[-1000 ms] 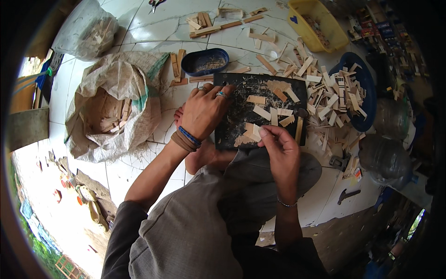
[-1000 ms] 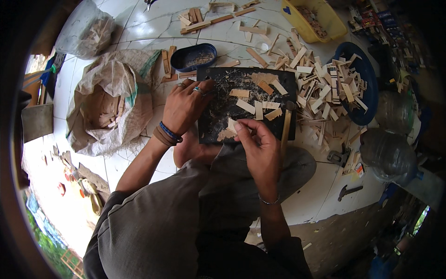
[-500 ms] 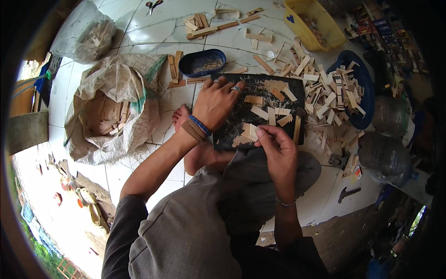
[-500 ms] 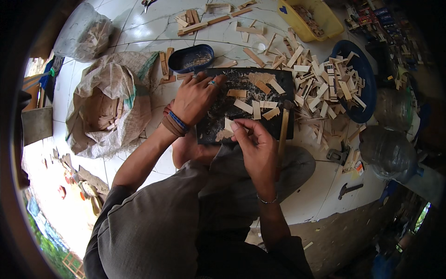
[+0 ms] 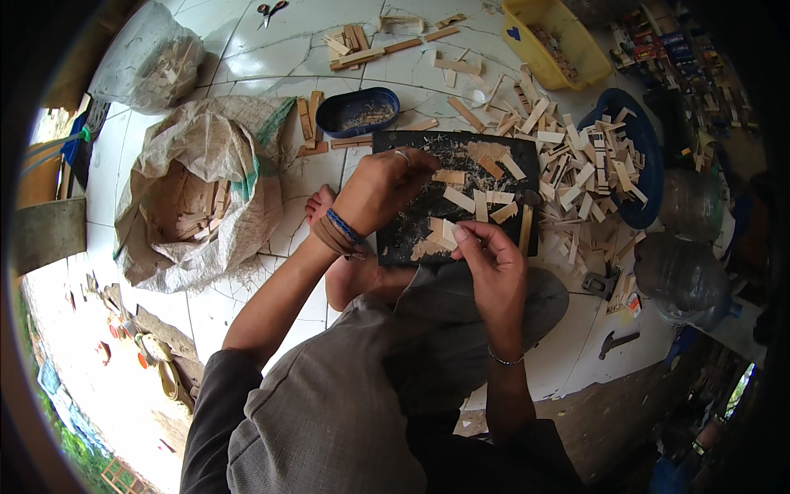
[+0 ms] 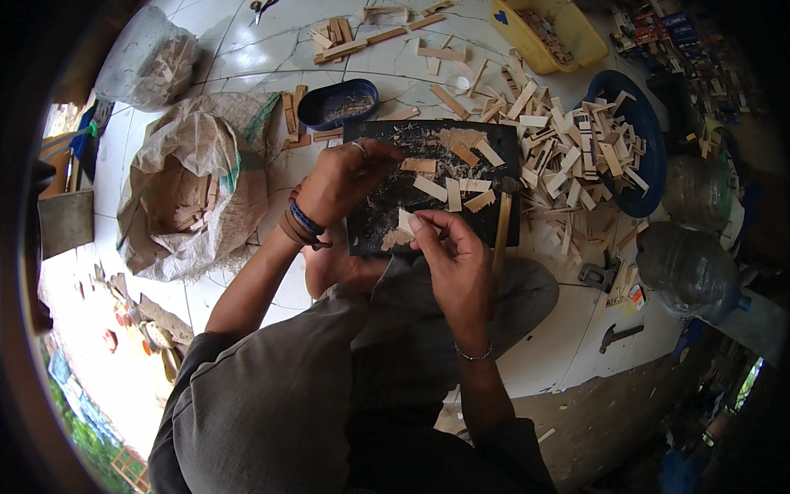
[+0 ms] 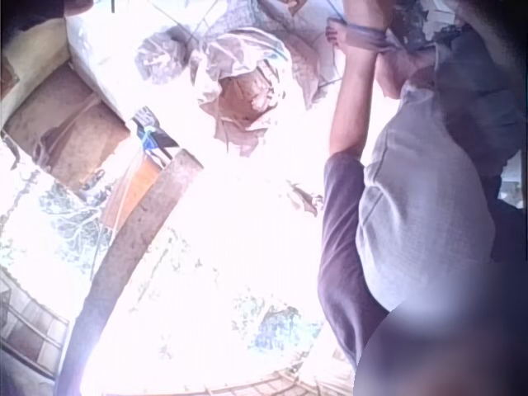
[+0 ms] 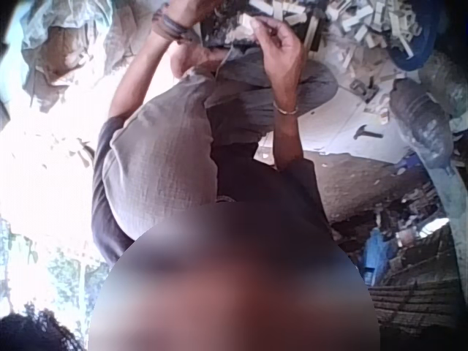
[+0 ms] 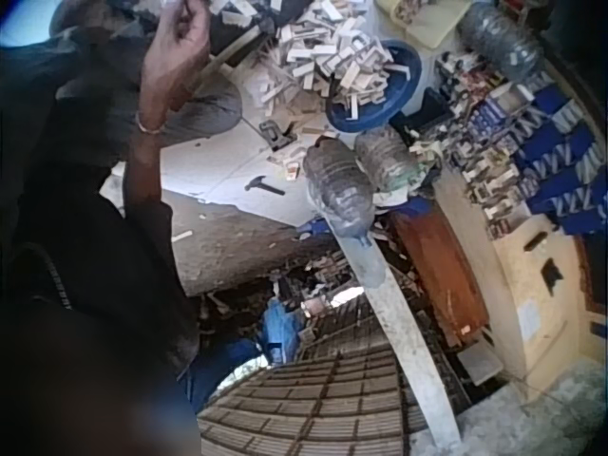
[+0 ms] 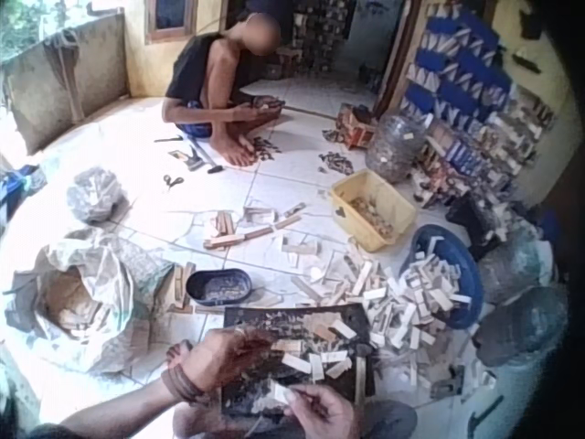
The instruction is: The person sits on the floor and repeatedly splits small wooden sticks using a hammer and a metal wedge. They pick up sticks from a sack, position them on a black board, strike them with the hammer, and place the split pieces into a blue tray.
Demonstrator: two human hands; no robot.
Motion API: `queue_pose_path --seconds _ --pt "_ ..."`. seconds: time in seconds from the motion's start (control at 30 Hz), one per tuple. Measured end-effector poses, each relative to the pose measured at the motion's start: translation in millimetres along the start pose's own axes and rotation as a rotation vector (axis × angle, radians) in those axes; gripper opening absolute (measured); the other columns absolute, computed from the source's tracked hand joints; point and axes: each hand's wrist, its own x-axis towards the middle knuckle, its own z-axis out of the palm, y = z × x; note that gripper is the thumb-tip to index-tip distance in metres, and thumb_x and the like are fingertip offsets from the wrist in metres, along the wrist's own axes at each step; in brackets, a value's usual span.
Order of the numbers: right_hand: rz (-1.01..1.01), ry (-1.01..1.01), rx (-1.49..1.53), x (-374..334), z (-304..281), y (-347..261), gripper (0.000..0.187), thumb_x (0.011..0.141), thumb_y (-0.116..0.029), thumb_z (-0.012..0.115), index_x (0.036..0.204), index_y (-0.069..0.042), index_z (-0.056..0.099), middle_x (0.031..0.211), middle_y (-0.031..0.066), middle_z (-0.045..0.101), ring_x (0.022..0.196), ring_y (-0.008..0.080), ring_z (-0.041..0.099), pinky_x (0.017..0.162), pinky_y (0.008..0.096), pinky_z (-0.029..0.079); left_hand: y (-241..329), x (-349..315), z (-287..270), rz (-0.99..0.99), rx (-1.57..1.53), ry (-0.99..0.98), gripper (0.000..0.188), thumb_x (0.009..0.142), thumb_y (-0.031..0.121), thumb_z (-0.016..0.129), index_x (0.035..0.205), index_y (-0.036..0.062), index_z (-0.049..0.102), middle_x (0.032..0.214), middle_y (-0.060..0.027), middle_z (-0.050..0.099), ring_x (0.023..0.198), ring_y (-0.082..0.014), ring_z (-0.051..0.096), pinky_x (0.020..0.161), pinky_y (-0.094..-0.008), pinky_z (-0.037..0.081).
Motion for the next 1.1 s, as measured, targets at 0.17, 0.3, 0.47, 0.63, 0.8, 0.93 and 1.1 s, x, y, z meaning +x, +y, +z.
queue_pose_path --seconds 0.17,0.3,0.47,0.63,0.8,0.93,1.1 --pt "0.004 -0.003 0.032 -0.2 -0.5 1.3 0.019 0.101 -0.014 0.071 0.111 0.002 0.072 0.088 0.0014 0.071 0.080 0.0062 0.064 0.076 0.0212 0.049 5.8 -4.0 -5.7 -0.245 -0.313 -0.002 0.026 0.099 0.006 0.069 0.125 0.0042 0.070 0.105 -0.0099 0.076 0.102 -0.0125 0.071 0.089 -0.0289 0.057" --pt "-0.021 0.004 0.027 0.2 -0.2 3.7 0.020 0.101 -0.015 0.072 0.112 0.001 0.073 0.090 0.0013 0.072 0.079 0.0056 0.065 0.074 0.0209 0.049 9.5 -6.9 -7.1 -0.285 -0.569 -0.025 0.029 0.102 0.004 0.064 0.130 -0.0019 0.066 0.126 -0.0095 0.070 0.116 -0.0133 0.066 0.102 -0.0296 0.054" --pt "-0.039 0.003 0.025 0.9 -0.9 6.1 0.021 0.100 -0.017 0.072 0.112 0.001 0.073 0.092 0.0007 0.073 0.078 0.0046 0.065 0.070 0.0202 0.049 13.0 -13.5 -8.7 -0.308 -0.714 -0.041 0.028 0.102 0.002 0.065 0.129 -0.0038 0.066 0.122 -0.0112 0.072 0.115 -0.0181 0.069 0.103 -0.0318 0.055" --pt "-0.025 0.021 0.034 0.4 -0.8 7.8 0.020 0.101 -0.015 0.071 0.113 0.001 0.072 0.089 0.0014 0.070 0.080 0.0061 0.064 0.076 0.0211 0.049 17.6 -21.2 -3.2 -0.351 -0.827 -0.020 0.031 0.100 0.002 0.067 0.130 -0.0051 0.064 0.118 -0.0125 0.074 0.111 -0.0172 0.072 0.098 -0.0287 0.058" --pt "-0.049 0.029 0.027 0.9 -0.5 7.9 0.019 0.101 -0.013 0.071 0.113 0.002 0.071 0.092 0.0016 0.070 0.081 0.0062 0.064 0.074 0.0208 0.049 21.7 -30.1 9.6 -0.391 -0.927 0.069 0.036 0.104 0.014 0.066 0.134 -0.0041 0.062 0.111 -0.0097 0.074 0.103 -0.0141 0.072 0.090 -0.0262 0.059" --pt "-0.030 0.037 -0.011 1.0 -2.2 6.2 0.019 0.101 -0.012 0.070 0.113 0.002 0.071 0.092 0.0020 0.070 0.081 0.0067 0.063 0.077 0.0215 0.050 21.5 -41.7 12.2 -0.420 -0.941 0.075 0.035 0.106 0.021 0.065 0.132 -0.0030 0.063 0.104 -0.0042 0.073 0.097 -0.0096 0.069 0.087 -0.0236 0.057" --pt "-0.027 0.059 -0.029 2.2 -2.2 5.2 0.019 0.102 -0.012 0.069 0.113 0.003 0.071 0.090 0.0022 0.069 0.081 0.0068 0.063 0.078 0.0219 0.049 24.1 -66.3 9.5 -0.556 -1.304 0.159 0.038 0.107 0.014 0.060 0.142 -0.0014 0.058 0.115 -0.0046 0.071 0.104 -0.0077 0.067 0.090 -0.0198 0.056"
